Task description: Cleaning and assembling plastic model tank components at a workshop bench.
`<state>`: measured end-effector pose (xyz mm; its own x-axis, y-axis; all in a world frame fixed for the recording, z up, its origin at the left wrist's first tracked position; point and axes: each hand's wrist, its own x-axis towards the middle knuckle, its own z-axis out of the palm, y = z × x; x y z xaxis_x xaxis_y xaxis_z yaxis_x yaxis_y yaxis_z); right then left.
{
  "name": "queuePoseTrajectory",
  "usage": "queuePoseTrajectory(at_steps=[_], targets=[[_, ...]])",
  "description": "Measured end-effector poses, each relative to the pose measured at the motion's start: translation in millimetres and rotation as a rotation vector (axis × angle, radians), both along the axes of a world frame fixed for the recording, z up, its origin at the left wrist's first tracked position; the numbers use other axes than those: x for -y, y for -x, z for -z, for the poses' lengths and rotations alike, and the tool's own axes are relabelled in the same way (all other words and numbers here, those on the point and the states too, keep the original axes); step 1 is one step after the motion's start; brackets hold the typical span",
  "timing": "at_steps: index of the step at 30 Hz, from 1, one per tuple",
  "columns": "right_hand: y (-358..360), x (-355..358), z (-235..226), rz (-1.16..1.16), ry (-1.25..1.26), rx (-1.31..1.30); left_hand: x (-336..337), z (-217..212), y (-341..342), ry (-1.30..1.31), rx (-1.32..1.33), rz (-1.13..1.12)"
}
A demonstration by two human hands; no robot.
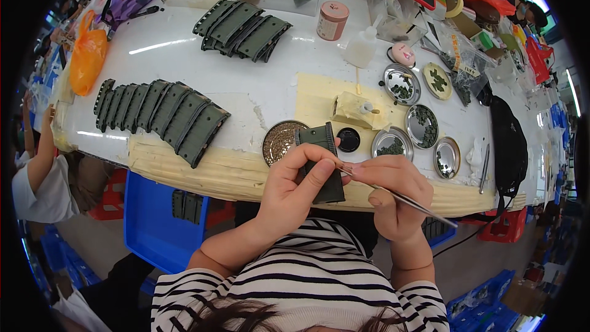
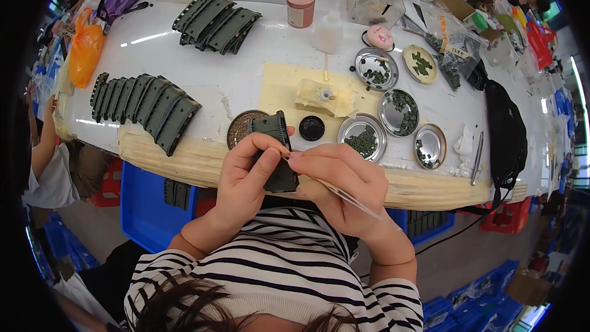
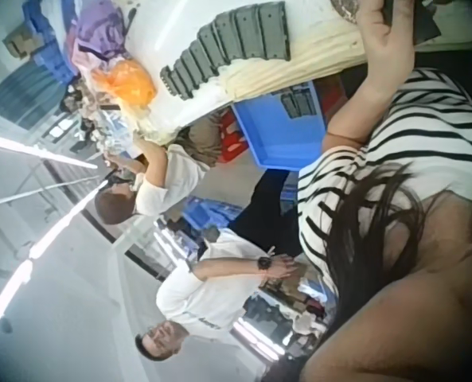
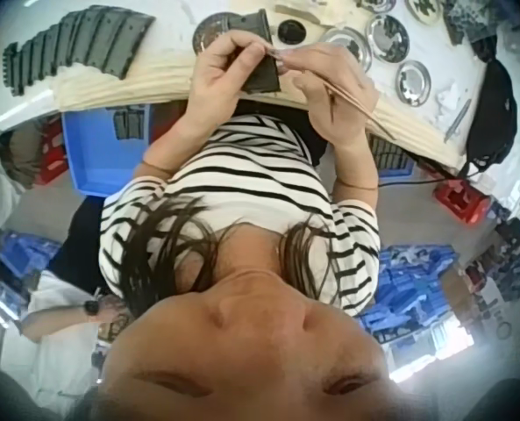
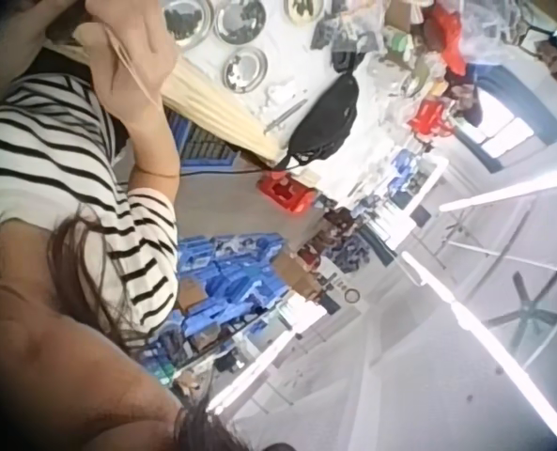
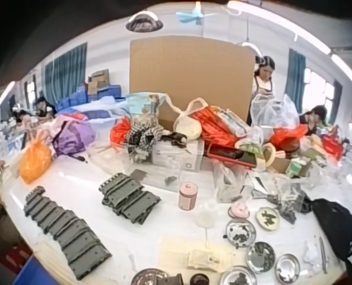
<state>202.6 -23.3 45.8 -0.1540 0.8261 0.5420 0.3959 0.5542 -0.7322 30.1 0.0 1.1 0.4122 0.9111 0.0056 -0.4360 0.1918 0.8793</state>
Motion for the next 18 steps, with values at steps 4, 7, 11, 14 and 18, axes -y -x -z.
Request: queuePoseTrajectory(at_steps=[4, 7, 11, 14, 18], targets=[[2, 2, 13, 0.013, 0.064, -0.208, 1, 4, -1, 0.044, 0.056, -0.02], [6, 4, 16, 0.032, 0.076, -0.26, 2, 4, -2, 0.054, 0.078, -0.028], [9, 2, 13, 0.025, 0.066, -0.256, 3, 5, -2, 0.07, 0.096, -0.028], [7, 1, 12, 0.031, 0.022, -0.191, 3, 5, -3, 0.087, 0.129, -0.02], [8, 2, 14, 0.025, 0.053, -0.232, 5, 7, -5, 0.083, 0.119, -0.051]])
